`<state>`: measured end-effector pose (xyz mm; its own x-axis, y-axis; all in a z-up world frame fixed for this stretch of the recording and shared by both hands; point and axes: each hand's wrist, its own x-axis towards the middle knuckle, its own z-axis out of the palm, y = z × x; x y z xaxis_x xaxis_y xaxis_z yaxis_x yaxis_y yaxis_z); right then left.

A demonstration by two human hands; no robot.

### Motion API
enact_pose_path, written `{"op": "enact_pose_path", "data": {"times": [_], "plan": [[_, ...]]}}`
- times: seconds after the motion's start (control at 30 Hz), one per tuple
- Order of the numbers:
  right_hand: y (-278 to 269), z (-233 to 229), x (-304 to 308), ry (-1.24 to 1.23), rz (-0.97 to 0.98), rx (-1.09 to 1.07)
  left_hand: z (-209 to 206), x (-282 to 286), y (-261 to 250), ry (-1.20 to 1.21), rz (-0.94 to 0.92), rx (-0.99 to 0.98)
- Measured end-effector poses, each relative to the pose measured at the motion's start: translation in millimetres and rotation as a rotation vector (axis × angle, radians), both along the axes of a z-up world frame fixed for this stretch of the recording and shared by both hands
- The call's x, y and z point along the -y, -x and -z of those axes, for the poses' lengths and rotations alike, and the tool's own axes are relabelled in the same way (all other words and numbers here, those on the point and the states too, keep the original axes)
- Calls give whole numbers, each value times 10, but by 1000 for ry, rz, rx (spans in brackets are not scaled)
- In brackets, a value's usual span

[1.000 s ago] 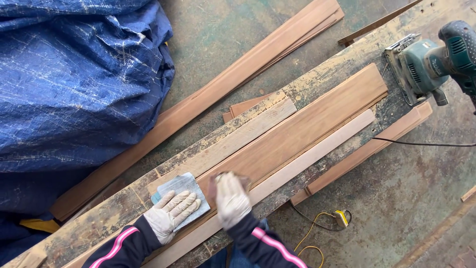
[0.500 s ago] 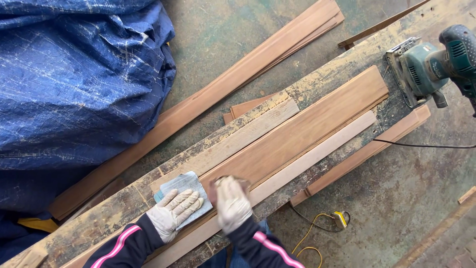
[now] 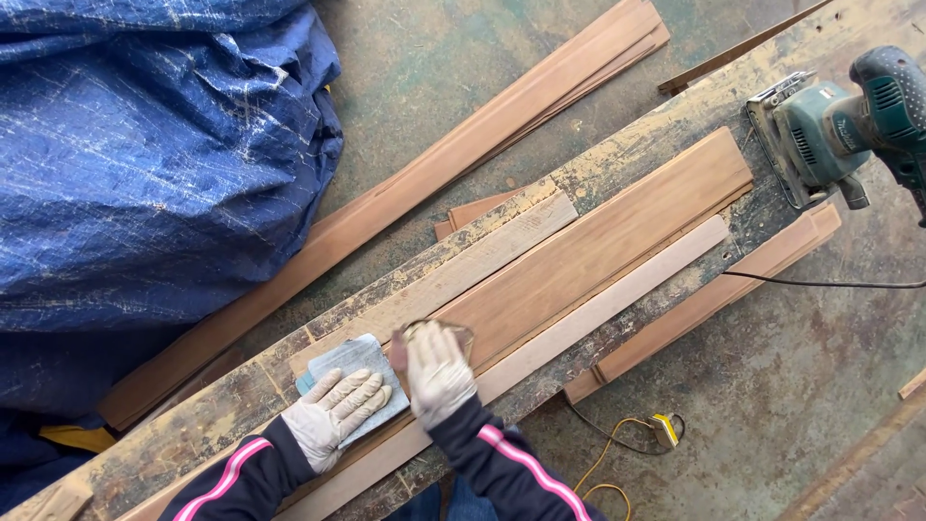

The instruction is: Sanding wooden planks using an orbital sander and manual sandpaper.

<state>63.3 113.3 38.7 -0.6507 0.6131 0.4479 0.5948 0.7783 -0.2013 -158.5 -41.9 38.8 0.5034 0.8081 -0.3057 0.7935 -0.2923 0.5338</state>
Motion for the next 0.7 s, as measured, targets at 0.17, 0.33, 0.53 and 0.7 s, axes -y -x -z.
{"op": "enact_pose_path", "data": {"times": [0.17, 0.33, 0.53, 0.7], "plan": [[-464, 65, -847, 133, -125, -181, 67, 5, -5, 31, 20, 7], [-930, 403, -1576, -13, 435, 53, 110, 52, 9, -87, 4, 12], [-142, -39, 16, 33, -52, 25, 60, -12, 51, 17, 38, 16], [-930, 187, -1455, 74, 206, 145, 160, 43, 22, -10, 18, 7]]}}
